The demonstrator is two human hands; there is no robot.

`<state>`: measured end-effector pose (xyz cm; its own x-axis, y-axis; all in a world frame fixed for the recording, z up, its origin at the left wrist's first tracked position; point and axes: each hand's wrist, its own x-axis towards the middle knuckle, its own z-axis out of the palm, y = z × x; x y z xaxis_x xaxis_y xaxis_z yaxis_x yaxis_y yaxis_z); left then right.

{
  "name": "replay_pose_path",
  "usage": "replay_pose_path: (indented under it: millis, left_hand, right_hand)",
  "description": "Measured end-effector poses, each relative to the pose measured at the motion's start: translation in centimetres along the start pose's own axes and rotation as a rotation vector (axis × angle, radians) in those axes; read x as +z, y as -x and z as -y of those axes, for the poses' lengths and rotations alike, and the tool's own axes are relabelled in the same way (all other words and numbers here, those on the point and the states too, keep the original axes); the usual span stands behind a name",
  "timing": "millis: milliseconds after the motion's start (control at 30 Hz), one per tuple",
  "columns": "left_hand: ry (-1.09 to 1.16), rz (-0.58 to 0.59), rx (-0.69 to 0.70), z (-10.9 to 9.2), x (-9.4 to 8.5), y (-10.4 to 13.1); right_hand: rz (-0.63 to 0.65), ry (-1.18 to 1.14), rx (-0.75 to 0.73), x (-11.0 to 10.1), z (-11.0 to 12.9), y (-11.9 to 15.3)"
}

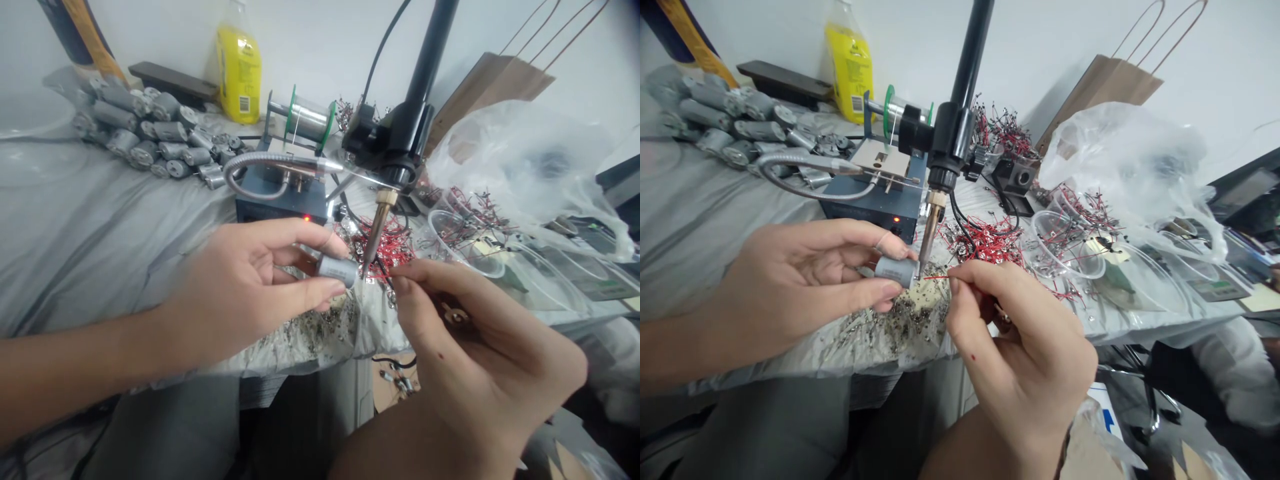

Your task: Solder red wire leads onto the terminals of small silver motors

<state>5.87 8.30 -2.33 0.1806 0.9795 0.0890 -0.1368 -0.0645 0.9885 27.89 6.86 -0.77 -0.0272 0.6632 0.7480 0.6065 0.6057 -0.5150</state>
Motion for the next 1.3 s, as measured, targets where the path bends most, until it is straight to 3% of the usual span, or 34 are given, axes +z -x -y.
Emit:
replay_pose_path:
  millis: [200,333,500,1300]
  left_hand:
    - [-0.026,-0.006,-0.008,0.18,-0.10,0.02]
    - [-0.036,-0.012,-0.004,0.21,-0.14,0.04]
    - [-0.041,-0.013,0.000,0.11,-0.11,0.03]
    - [-0.050,-0.026,0.013,-0.15,0.03,-0.03]
  right_hand:
    - [0.039,-0.023,0.003,0.12,0.18,-0.14]
    - [-0.012,-0.011,0.013,-0.01,0.21,-0.05]
    - [0.052,0.053,0.004,-0.17,0.09,-0.05]
    - [0.017,0.012,0.035,-0.05,-0.01,0.05]
